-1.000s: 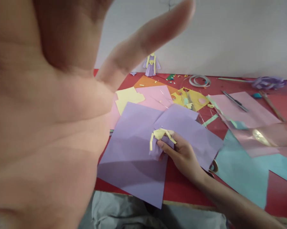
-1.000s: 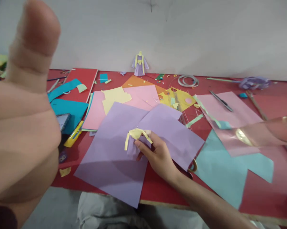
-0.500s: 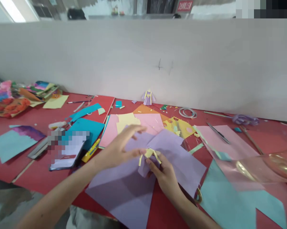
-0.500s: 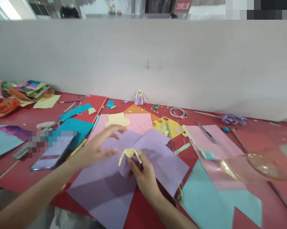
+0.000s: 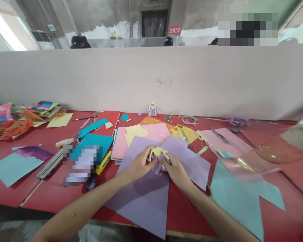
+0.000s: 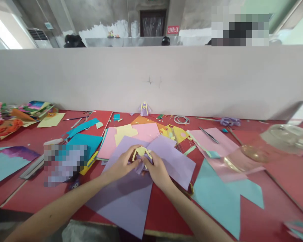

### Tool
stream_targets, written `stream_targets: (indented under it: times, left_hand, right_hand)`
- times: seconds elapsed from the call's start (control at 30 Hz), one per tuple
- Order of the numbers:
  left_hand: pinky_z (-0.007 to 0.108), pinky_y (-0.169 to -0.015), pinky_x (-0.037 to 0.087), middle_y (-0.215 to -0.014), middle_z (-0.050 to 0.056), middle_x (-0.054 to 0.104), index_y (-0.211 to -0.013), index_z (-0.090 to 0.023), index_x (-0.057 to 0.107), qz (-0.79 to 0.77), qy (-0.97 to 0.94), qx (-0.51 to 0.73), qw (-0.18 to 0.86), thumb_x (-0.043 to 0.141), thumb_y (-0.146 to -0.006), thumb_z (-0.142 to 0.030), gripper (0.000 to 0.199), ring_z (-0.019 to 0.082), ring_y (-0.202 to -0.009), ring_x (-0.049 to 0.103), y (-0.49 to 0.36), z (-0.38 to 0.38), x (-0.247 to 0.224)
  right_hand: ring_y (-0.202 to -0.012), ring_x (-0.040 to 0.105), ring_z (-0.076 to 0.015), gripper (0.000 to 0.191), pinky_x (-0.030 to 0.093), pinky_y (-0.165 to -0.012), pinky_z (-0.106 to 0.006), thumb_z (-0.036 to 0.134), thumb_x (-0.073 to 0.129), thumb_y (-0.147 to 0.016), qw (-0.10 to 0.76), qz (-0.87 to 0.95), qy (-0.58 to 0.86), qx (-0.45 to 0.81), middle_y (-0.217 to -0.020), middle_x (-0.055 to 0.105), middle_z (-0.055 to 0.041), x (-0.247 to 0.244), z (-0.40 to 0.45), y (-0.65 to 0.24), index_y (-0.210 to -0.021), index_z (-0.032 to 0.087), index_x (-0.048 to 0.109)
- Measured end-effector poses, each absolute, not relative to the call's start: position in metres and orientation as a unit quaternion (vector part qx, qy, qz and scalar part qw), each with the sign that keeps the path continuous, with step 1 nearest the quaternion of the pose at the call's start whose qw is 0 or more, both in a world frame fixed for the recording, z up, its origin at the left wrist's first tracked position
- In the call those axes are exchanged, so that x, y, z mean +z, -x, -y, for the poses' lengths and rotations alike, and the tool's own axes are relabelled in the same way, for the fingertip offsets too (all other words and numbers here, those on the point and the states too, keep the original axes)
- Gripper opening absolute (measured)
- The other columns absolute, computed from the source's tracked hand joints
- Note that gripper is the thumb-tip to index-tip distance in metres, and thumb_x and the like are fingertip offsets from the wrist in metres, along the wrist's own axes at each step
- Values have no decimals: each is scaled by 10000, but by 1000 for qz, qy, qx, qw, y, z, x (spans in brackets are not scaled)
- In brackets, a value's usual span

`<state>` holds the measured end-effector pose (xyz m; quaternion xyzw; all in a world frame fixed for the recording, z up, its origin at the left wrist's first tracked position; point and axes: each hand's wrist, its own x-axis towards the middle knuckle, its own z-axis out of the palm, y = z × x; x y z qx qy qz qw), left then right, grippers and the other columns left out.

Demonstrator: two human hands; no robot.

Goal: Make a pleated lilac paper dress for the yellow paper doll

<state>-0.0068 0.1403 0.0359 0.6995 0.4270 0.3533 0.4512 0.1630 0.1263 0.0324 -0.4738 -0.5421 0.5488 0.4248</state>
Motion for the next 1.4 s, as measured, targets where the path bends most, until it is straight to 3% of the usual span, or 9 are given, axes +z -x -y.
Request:
stream_targets:
  times: [0.2, 0.53, 0.63, 0.77, 0.93, 1.03, 1.13, 1.27, 1.4]
  left_hand:
    - [277, -793, 454, -1027, 51, 566, -1362, -179, 458, -428, -660, 397, 473, 537, -949, -435, 492, 169, -887, 531, 16, -149, 17]
    - [240, -626, 380, -756, -24, 505, -1441, -171, 479, -426, -663, 363, 497, 604, -917, -456, 609, 124, -665, 441, 17, -145, 13]
    - [266, -760, 458, -963, 34, 656, -1441, -187, 487, -417, -671, 354, 500, 611, -913, -445, 601, 166, -829, 573, 18, -147, 12]
    - [307, -996, 447, -1270, 80, 656, -1413, -194, 516, -393, -681, 349, 509, 622, -906, -440, 573, 227, -1142, 596, 17, -148, 8]
    - [304, -930, 485, -1200, 78, 678, -1344, -175, 575, -386, -682, 347, 515, 637, -894, -467, 540, 217, -1055, 618, 14, -147, 9]
    - [295, -853, 513, -1222, 84, 662, -1418, -171, 506, -384, -683, 334, 525, 742, -803, -485, 730, 217, -1013, 617, 14, -143, 12]
    - [334, -907, 515, -1350, 117, 594, -1519, -166, 367, -400, -679, 314, 530, 831, -708, -458, 979, 258, -1105, 597, 14, -137, 14]
    - [405, -1135, 383, -1537, 130, 434, -1565, -164, 264, -419, -656, 334, 531, 708, -836, -436, 896, 295, -1362, 469, 11, -132, 13]
    - [397, -1204, 297, -1584, 103, 377, -1556, -154, 291, -443, -641, 340, 527, 554, -937, -467, 742, 273, -1451, 380, 9, -131, 13]
  right_hand:
    - [-503, 638, -158, 342, 542, -497, -278, 553, 579, -882, 402, 562, 463, 555, -604, 604, 49, 29, -138, -154, -922, 215, 546]
    - [-525, 588, -155, 341, 517, -518, -293, 569, 498, -914, 393, 595, 475, 516, -646, 565, 38, 11, -135, -163, -895, 231, 543]
    - [-549, 559, -144, 304, 471, -546, -269, 532, 523, -920, 401, 608, 488, 480, -635, 545, 47, 12, -132, -163, -881, 231, 547]
    - [-554, 511, -126, 303, 399, -553, -247, 502, 556, -911, 417, 618, 509, 430, -613, 501, 56, 14, -128, -164, -792, 225, 526]
    - [-555, 506, -129, 301, 388, -546, -242, 494, 532, -917, 429, 620, 519, 402, -611, 495, 55, 15, -129, -165, -785, 223, 524]
    - [-564, 516, -132, 305, 398, -564, -245, 488, 517, -925, 436, 619, 523, 392, -620, 516, 50, 15, -131, -166, -769, 225, 502]
    - [-570, 504, -133, 309, 397, -583, -249, 483, 496, -939, 442, 619, 524, 383, -616, 520, 50, 15, -133, -167, -768, 226, 494]
    - [-627, 504, -136, 267, 402, -610, -247, 455, 518, -930, 449, 618, 524, 377, -667, 531, 43, 13, -133, -168, -799, 222, 509]
    - [-627, 518, -134, 229, 420, -612, -242, 433, 523, -929, 445, 620, 514, 391, -680, 540, 45, 12, -130, -167, -835, 224, 522]
